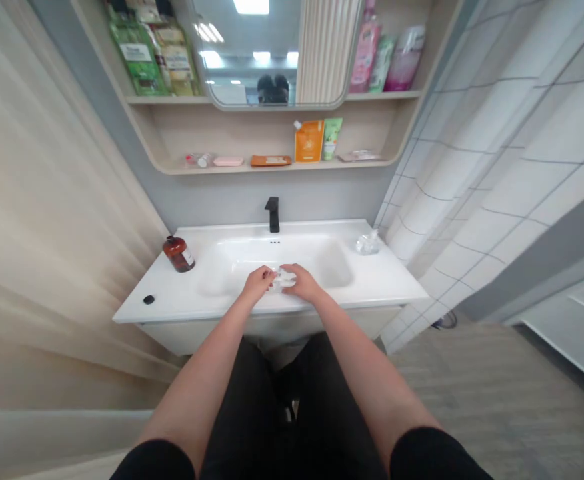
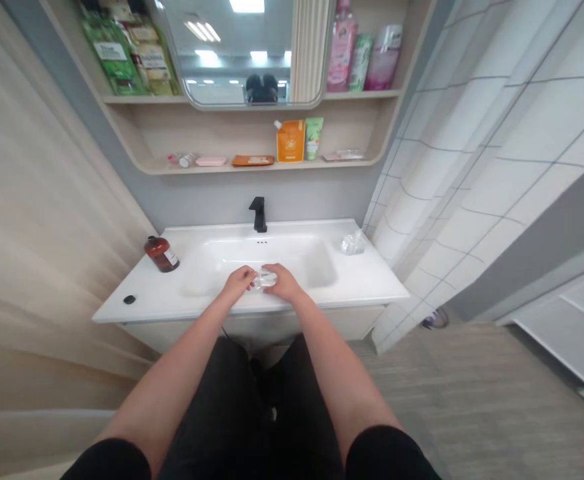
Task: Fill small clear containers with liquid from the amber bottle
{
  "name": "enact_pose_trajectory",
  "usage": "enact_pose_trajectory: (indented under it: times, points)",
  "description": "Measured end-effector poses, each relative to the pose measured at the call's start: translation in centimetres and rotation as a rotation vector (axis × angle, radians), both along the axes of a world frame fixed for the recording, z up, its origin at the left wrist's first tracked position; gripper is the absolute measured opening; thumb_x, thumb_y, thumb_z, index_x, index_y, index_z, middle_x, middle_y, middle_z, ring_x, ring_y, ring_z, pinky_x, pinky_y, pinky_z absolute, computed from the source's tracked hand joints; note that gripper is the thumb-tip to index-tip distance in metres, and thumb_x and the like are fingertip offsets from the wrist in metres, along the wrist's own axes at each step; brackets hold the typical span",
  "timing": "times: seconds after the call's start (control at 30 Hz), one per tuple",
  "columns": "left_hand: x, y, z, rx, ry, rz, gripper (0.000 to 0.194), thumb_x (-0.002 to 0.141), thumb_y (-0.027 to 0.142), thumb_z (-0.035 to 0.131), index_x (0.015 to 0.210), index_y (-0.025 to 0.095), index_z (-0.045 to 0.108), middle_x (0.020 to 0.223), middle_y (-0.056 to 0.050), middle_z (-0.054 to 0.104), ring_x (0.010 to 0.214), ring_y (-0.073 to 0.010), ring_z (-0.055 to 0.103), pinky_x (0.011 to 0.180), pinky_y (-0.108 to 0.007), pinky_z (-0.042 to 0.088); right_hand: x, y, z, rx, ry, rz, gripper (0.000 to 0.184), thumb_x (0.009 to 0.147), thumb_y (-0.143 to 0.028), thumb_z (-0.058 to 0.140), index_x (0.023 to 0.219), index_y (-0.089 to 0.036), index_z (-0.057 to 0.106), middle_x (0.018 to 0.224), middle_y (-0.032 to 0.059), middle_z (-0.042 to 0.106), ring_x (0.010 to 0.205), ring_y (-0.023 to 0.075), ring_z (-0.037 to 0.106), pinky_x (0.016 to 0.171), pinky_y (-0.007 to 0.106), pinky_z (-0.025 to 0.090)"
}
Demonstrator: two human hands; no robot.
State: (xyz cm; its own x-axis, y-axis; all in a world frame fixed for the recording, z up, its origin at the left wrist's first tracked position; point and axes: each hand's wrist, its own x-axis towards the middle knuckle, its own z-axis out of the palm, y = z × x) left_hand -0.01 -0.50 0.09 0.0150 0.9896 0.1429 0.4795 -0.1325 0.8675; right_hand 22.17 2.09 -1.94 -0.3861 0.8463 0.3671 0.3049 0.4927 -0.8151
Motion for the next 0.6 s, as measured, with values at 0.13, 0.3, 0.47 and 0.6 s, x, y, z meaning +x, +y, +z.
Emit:
enact_pose_trajectory:
  times: [0.13, 0.3, 0.47, 0.6]
  points:
    - [0.0, -0.07, -0.07, 0.02, 0.045, -0.046, 0.025, 0.089, 0.047, 0.073, 0.095, 0.023, 0.07, 0.075, 0.0, 0.072, 0.07, -0.0204, 0.067, 0.074, -0.032, 0.05, 0.07, 0.18, -0.3, -0.045, 0.023, -0.046, 0.082, 0.065, -0.015, 0.096, 0.142, -0.028, 0.073, 0.14, 0.0109, 0.069, 0.129, 0.033, 0.068, 0.109, 0.052, 0.06]
    - [0.29, -0.2, 0.24, -0.021, 0.204, 0.032, 0.057, 0.107, 0.062, 0.044, 0.066, 0.025, 0.057, 0.057, -0.002, 0.059, 0.064, -0.0229, 0.062, 0.075, -0.036, 0.047, 0.15, 0.0, -0.13, -0.074, 0.066, -0.014, 0.084, 0.066, -0.02, 0.098, 0.145, -0.031, 0.071, 0.14, 0.0102, 0.068, 0.131, 0.0322, 0.067, 0.106, 0.049, 0.061]
    - [0.21, -0.25, 0.55, 0.024, 0.108, -0.003, 0.028, 0.097, 0.049, 0.065, 0.085, 0.024, 0.066, 0.077, 0.0, 0.07, 0.074, -0.0213, 0.067, 0.076, -0.032, 0.048, 0.09, -0.16, 0.2, -0.096, 0.075, -0.035, 0.084, 0.065, -0.02, 0.098, 0.144, -0.032, 0.072, 0.142, 0.0102, 0.068, 0.129, 0.0313, 0.068, 0.1, 0.046, 0.063]
    - [0.19, -0.32, 0.62, -0.004, 0.168, 0.027, 0.041, 0.103, 0.054, 0.056, 0.075, 0.024, 0.06, 0.066, 0.0, 0.062, 0.069, -0.0217, 0.062, 0.074, -0.034, 0.046, 0.09, -0.19, 0.27, -0.09, 0.073, -0.018, 0.085, 0.066, -0.021, 0.098, 0.145, -0.032, 0.071, 0.143, 0.0103, 0.068, 0.129, 0.0313, 0.069, 0.101, 0.046, 0.063]
